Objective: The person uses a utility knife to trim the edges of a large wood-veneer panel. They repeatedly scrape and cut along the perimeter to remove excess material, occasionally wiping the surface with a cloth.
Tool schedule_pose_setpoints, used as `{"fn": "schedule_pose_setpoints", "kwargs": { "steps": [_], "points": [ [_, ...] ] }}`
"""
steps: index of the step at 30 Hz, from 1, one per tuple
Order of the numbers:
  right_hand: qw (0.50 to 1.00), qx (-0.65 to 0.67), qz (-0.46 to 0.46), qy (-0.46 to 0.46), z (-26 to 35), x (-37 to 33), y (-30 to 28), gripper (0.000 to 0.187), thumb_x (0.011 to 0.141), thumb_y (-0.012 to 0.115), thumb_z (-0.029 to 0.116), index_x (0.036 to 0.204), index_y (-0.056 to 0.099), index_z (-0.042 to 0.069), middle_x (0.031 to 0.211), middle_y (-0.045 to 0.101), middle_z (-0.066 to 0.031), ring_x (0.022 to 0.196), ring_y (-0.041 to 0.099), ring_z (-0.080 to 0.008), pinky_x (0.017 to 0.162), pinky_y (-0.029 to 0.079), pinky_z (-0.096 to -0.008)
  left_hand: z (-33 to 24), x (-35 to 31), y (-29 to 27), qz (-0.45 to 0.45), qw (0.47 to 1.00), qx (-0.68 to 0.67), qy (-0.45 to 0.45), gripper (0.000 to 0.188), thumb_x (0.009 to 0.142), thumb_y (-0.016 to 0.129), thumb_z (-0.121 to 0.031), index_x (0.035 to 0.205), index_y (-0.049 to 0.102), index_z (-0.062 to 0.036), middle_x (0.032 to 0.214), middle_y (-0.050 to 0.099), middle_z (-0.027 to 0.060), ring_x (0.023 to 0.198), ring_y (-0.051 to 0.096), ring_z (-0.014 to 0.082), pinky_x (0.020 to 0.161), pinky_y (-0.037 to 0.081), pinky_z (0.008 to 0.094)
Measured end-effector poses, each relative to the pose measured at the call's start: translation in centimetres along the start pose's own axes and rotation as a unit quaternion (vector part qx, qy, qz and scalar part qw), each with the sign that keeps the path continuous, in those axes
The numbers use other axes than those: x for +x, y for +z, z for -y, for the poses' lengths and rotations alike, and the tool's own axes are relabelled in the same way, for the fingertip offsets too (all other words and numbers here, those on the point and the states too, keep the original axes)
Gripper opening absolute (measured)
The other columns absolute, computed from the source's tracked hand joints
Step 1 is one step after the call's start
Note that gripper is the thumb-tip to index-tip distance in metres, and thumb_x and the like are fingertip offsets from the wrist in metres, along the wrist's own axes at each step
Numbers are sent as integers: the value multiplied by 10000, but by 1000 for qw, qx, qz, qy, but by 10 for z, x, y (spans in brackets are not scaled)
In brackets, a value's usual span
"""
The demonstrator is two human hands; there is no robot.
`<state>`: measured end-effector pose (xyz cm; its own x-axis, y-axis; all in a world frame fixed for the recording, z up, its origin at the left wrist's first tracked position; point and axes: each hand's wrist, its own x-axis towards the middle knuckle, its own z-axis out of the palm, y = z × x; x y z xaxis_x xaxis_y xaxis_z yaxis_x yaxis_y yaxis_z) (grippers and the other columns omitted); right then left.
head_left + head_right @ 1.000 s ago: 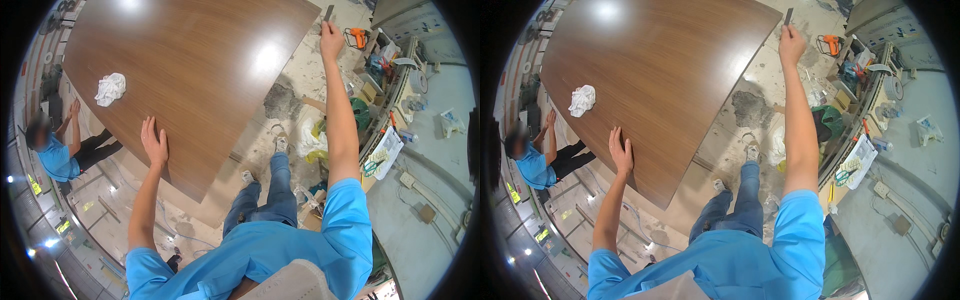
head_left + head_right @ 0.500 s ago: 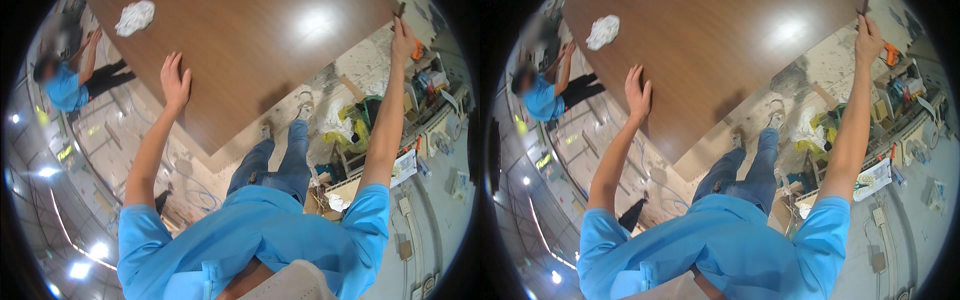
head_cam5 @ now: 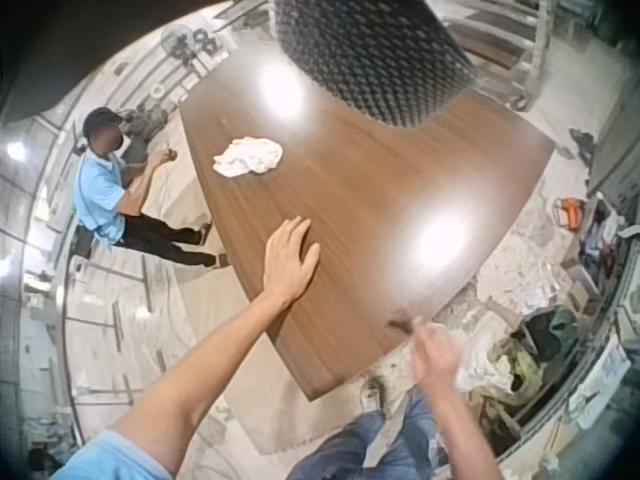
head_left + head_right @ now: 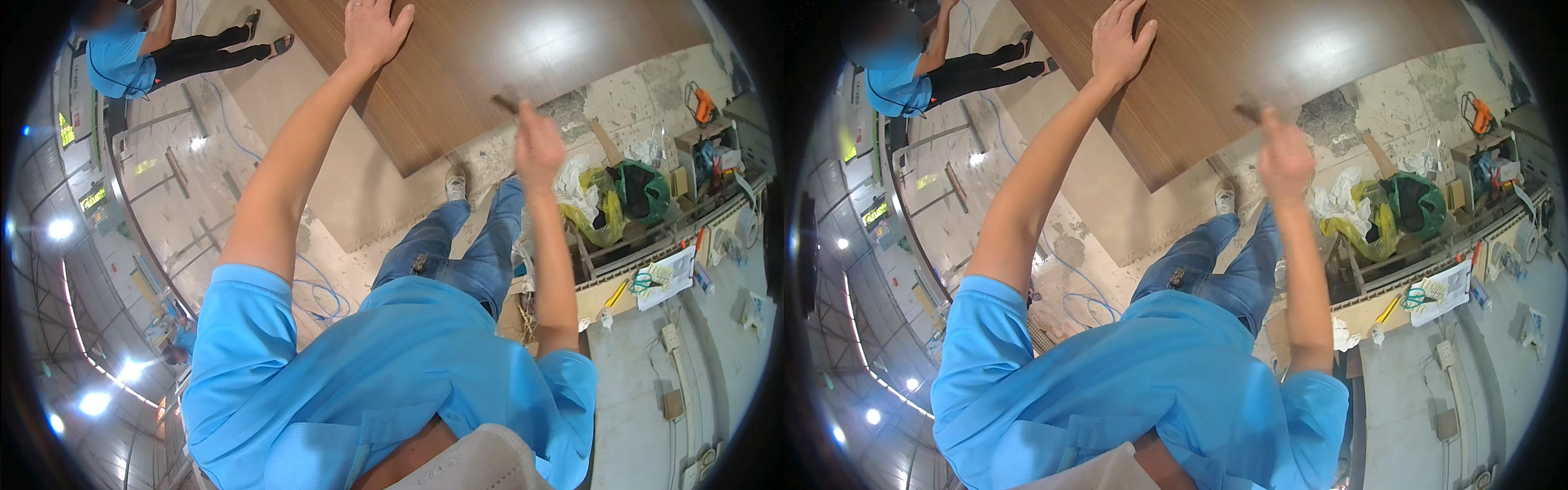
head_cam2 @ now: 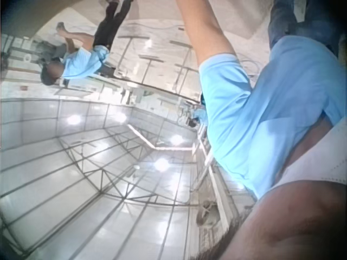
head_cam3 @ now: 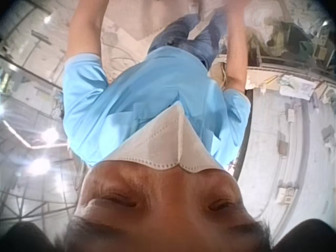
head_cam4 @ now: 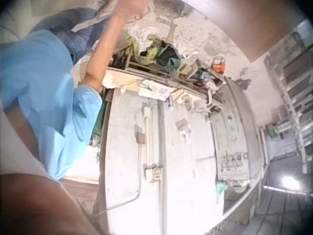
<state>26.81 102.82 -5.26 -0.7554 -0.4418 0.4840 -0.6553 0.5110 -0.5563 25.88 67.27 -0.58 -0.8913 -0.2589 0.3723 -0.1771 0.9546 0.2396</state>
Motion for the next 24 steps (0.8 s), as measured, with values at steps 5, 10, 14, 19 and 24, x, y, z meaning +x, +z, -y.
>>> {"fn": "schedule_pose_setpoints", "kwargs": {
  "steps": [5,10,14,19,24],
  "points": [
    [995,93,45,-11,128,-76,38,573,855,695,-23,1410,681,118,747,541,-60,648,555,-242,552,472,-398,3,-2,6,-12,1000,-6,8,535,993,657,-323,1455,576,-64,1533,553,178,1459,461,380,1234,341,496],
    [965,193,163,-67,169,-91,38,451,853,653,-2,1295,699,72,791,556,-74,779,637,-234,647,544,-371,7,-1,7,2,1000,-17,6,529,1005,646,-370,1460,595,-107,1533,575,133,1468,473,355,1224,350,482],
    [974,193,120,-10,106,-52,6,312,881,669,5,1179,740,61,814,595,-94,748,652,-264,653,556,-415,6,1,5,0,1000,-17,9,522,1012,641,-388,1466,603,-132,1545,575,114,1476,477,327,1223,349,481],
    [969,145,-84,181,-75,54,-46,161,975,699,126,1086,762,27,884,710,-163,791,702,-319,680,548,-398,2,0,-1,44,999,1,-21,519,1044,612,-362,1500,568,-119,1581,537,112,1503,438,336,1245,318,485],
    [942,67,-146,294,-258,183,-104,281,987,709,239,1141,791,19,847,764,-139,745,705,-245,716,533,-389,0,-1,-7,63,997,-3,-41,510,1023,629,-317,1484,574,-106,1565,542,119,1503,434,342,1247,313,498]
  ]
}}
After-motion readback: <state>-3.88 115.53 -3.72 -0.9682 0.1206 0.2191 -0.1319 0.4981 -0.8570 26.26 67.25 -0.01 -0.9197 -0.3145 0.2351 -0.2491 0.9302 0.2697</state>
